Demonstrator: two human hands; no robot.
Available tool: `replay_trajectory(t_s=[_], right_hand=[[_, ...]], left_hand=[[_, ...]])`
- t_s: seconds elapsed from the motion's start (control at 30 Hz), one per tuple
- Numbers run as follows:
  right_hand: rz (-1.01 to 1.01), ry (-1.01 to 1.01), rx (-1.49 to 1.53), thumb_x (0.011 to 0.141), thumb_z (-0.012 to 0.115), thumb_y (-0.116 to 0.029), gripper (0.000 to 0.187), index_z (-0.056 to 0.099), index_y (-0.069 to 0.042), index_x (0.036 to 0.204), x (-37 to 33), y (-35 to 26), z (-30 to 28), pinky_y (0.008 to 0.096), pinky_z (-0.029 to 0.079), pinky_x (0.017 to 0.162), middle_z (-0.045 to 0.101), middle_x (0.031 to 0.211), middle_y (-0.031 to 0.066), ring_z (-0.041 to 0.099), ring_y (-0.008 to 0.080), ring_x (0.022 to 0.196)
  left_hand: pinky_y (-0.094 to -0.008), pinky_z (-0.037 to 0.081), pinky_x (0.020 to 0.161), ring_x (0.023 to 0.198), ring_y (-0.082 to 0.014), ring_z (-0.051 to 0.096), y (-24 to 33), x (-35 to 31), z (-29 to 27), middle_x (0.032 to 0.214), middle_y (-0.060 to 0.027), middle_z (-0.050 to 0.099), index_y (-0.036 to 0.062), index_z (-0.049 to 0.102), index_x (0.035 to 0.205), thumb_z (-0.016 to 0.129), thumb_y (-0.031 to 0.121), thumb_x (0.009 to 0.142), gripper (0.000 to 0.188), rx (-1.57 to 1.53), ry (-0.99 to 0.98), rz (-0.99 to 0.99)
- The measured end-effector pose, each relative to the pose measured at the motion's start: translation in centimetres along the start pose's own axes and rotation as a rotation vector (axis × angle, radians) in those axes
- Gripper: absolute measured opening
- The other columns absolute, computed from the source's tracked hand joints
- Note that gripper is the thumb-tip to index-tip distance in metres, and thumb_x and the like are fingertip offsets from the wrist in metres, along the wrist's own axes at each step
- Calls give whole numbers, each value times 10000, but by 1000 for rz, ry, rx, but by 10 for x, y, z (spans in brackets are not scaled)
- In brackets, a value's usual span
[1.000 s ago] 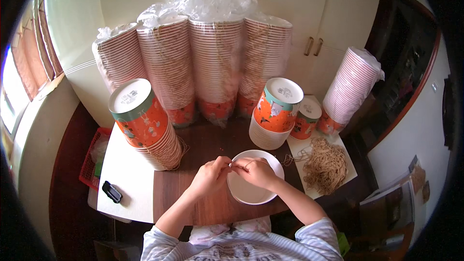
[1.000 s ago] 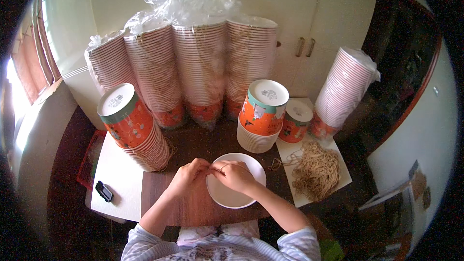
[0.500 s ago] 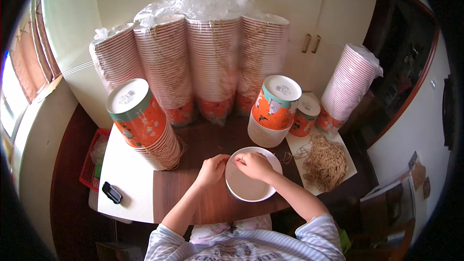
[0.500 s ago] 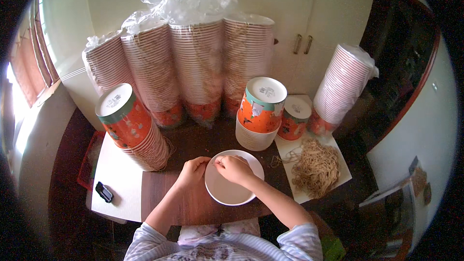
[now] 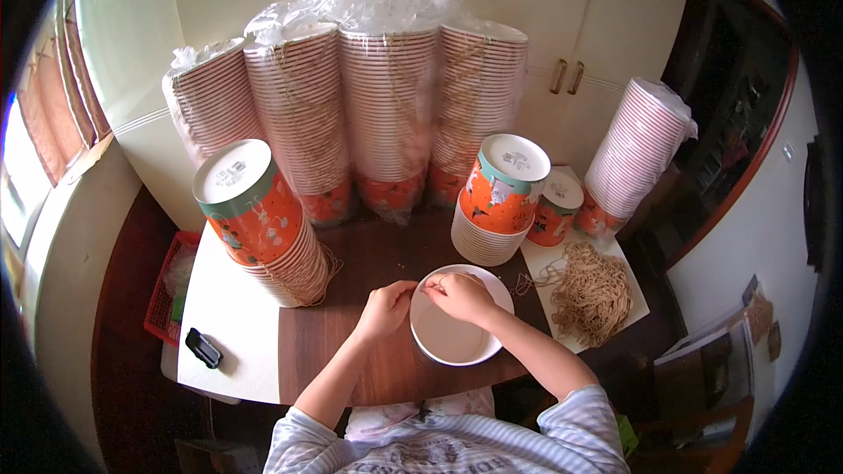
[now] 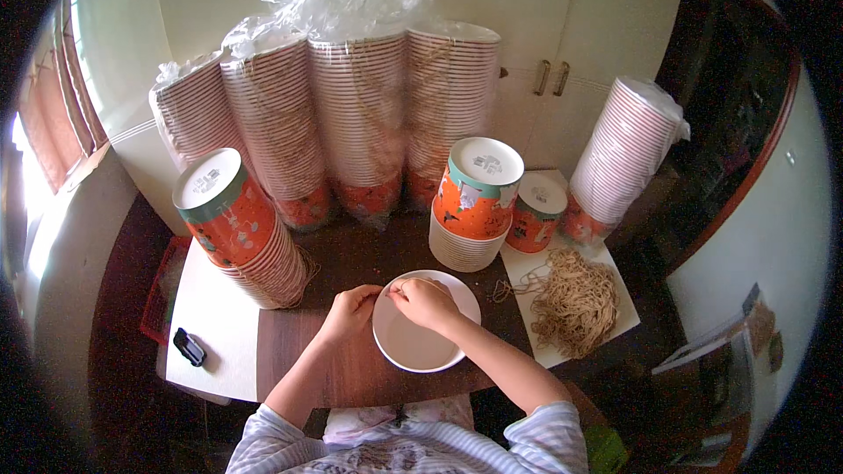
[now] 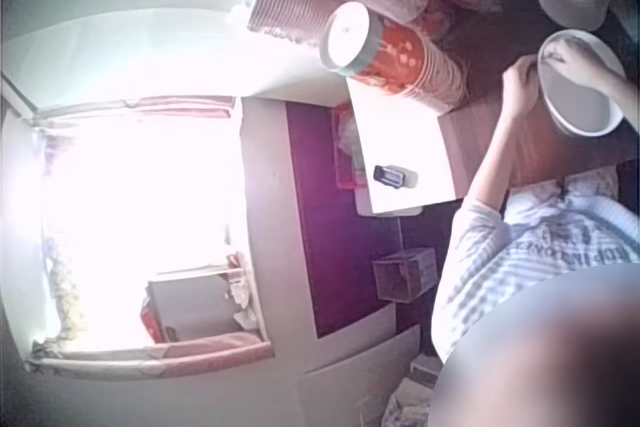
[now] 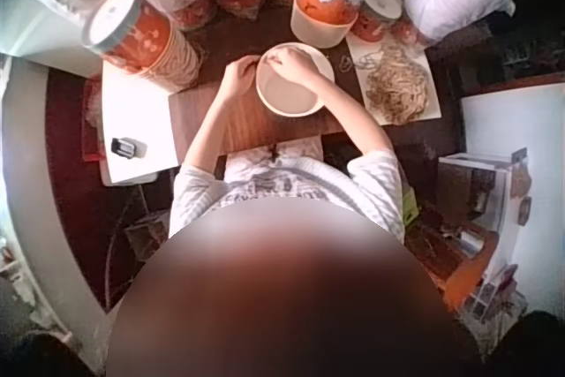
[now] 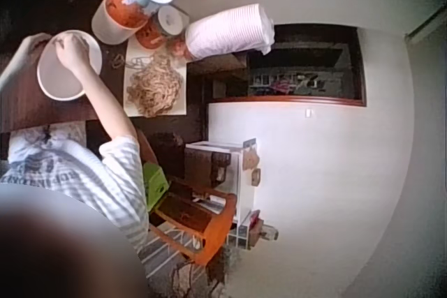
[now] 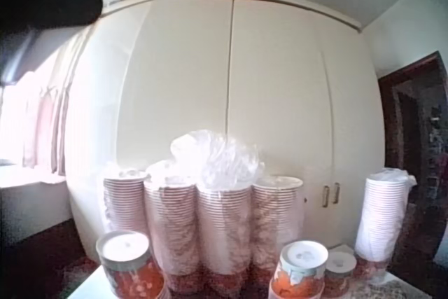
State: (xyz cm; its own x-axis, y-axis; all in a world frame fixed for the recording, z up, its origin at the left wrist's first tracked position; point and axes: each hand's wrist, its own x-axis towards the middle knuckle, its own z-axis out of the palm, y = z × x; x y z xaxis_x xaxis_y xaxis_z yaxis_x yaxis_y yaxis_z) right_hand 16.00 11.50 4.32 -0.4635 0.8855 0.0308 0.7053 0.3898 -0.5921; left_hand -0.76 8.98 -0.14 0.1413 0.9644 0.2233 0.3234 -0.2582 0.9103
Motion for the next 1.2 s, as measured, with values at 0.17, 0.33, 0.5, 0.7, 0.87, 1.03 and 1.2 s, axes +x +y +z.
replay_trajectory(t_s=[0.17,0.33,0.5,0.7,0.87,1.03,1.2], right_hand=[[21,-5,32,829,503,-245,213,626,-81,888,-1,-6,-3,394,459,716,628,819,128,601,291,786],[20,10,36,827,507,-245,210,630,-81,875,0,-3,-1,393,462,705,628,804,125,604,289,775],[20,12,46,823,512,-250,210,636,-83,848,0,-4,0,399,460,696,628,787,123,603,293,762],[10,32,55,823,517,-252,209,640,-84,844,0,0,3,401,459,689,627,786,127,602,297,759],[0,46,45,818,528,-249,203,641,-82,843,0,-1,3,392,460,686,628,783,125,604,291,754],[46,17,58,807,540,-244,199,639,-75,836,0,-4,-1,374,461,661,628,754,115,608,270,717],[41,21,125,789,545,-219,184,631,-68,851,1,0,0,357,464,643,629,726,100,610,245,681]], left_hand=[[-295,485,656,761,-240,636,-3,-1,0,814,-179,627,-8,586,975,468,16,788,222,6,7,12],[-290,485,659,760,-232,637,0,-1,0,821,-180,628,-9,586,979,479,16,791,218,-1,-6,-1],[-299,483,690,805,-249,627,-3,0,-1,876,-174,622,-9,599,960,504,7,784,201,69,-2,20],[-288,484,698,811,-209,621,1,1,-4,870,-150,628,-23,602,953,533,-8,760,205,128,-44,82],[-317,481,684,784,-280,612,0,2,-4,841,-164,613,-14,614,906,543,-3,741,181,192,-12,143],[-323,480,699,794,-293,611,1,2,-6,856,-177,613,-22,613,898,544,-4,730,183,213,-4,139],[-326,481,695,792,-295,612,4,1,-6,852,-179,612,-26,611,902,544,1,733,184,209,-2,128]])
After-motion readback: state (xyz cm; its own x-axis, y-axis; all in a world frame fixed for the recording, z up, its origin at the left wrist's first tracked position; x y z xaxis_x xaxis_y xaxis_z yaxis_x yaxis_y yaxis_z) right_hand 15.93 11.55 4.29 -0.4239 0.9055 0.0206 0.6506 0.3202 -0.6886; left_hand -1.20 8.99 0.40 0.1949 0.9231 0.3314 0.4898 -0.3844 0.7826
